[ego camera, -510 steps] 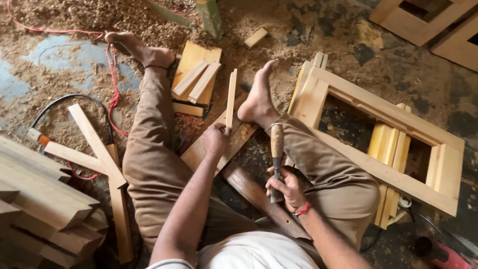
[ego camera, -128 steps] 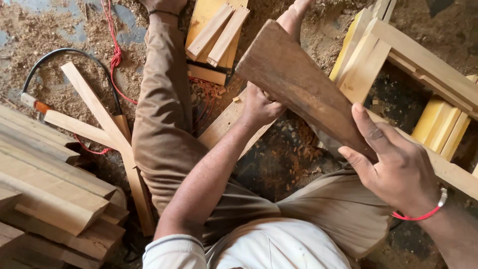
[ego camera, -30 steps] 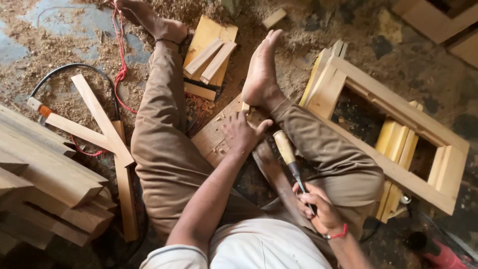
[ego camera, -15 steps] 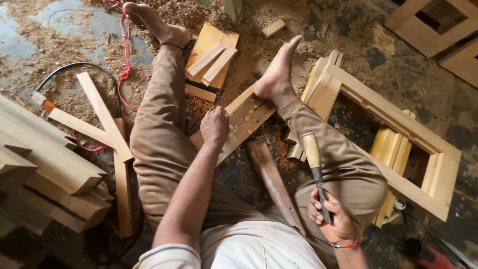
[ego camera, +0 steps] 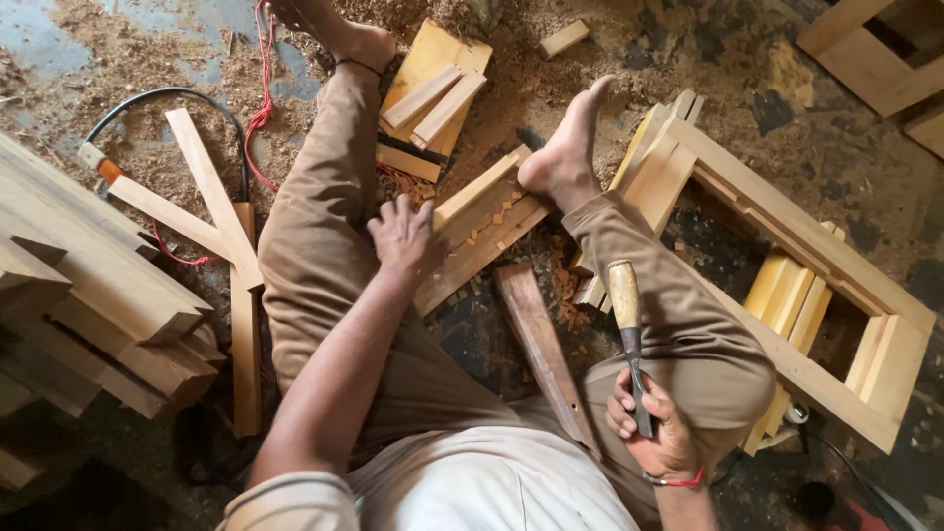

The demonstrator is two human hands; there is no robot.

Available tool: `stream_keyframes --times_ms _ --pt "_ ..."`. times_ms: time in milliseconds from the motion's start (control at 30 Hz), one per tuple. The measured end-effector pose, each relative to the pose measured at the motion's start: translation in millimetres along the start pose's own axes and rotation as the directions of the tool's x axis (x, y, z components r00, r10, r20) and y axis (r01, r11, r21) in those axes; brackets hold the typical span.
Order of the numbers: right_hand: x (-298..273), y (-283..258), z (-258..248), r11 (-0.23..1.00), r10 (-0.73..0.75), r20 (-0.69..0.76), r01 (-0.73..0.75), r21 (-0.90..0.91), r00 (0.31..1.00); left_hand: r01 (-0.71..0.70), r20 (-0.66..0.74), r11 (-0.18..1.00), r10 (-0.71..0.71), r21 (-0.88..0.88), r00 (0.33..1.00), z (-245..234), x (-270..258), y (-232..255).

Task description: The person sits on the floor and uses a chisel and wooden mallet to carve a small wooden block. They repeatedly strike the chisel to remove wood shavings, occasionally pausing to adjust the block or clear debris.

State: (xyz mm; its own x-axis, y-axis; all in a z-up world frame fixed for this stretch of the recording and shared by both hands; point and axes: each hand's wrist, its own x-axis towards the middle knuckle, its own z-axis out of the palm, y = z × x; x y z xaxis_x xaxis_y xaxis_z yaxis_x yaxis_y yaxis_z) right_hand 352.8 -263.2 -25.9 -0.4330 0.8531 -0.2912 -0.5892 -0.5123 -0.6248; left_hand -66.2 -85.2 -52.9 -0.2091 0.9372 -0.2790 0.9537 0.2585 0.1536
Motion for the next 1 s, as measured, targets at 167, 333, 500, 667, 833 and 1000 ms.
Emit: stream_keyframes --times_ms 167,333,500,667,833,1000 --pt "7 1 -4 0.999 0.026 0.046 -0.027 0.033 0.999 -0.223 -0.318 0.956 0.155 -0.19 0.935 4 18 13" --pt "4 3 -9 0.998 0.011 0.046 -0.014 0.065 0.999 -0.392 -0.113 0.912 0.38 -0.119 0.918 25 -10 -14" --pt "15 5 -12 0.993 0.036 0.101 -0.047 0.111 0.994 -0.086 -0.243 0.995 0.074 -0.041 0.967 19 -19 -45" --pt "14 1 -15 0.995 0.03 0.107 -0.04 0.089 0.994 -0.264 -0.252 0.961 0.278 0.088 0.927 15 -31 -37" --pt "12 3 -11 0.993 0.012 0.161 -0.031 0.113 0.987 -0.28 -0.404 0.959 0.236 -0.052 0.884 16 -32 -37" --pt "7 0 -10 0.995 -0.014 0.201 -0.007 0.102 0.979 -0.264 -0.264 0.964 0.247 -0.032 0.932 37 -9 -39"
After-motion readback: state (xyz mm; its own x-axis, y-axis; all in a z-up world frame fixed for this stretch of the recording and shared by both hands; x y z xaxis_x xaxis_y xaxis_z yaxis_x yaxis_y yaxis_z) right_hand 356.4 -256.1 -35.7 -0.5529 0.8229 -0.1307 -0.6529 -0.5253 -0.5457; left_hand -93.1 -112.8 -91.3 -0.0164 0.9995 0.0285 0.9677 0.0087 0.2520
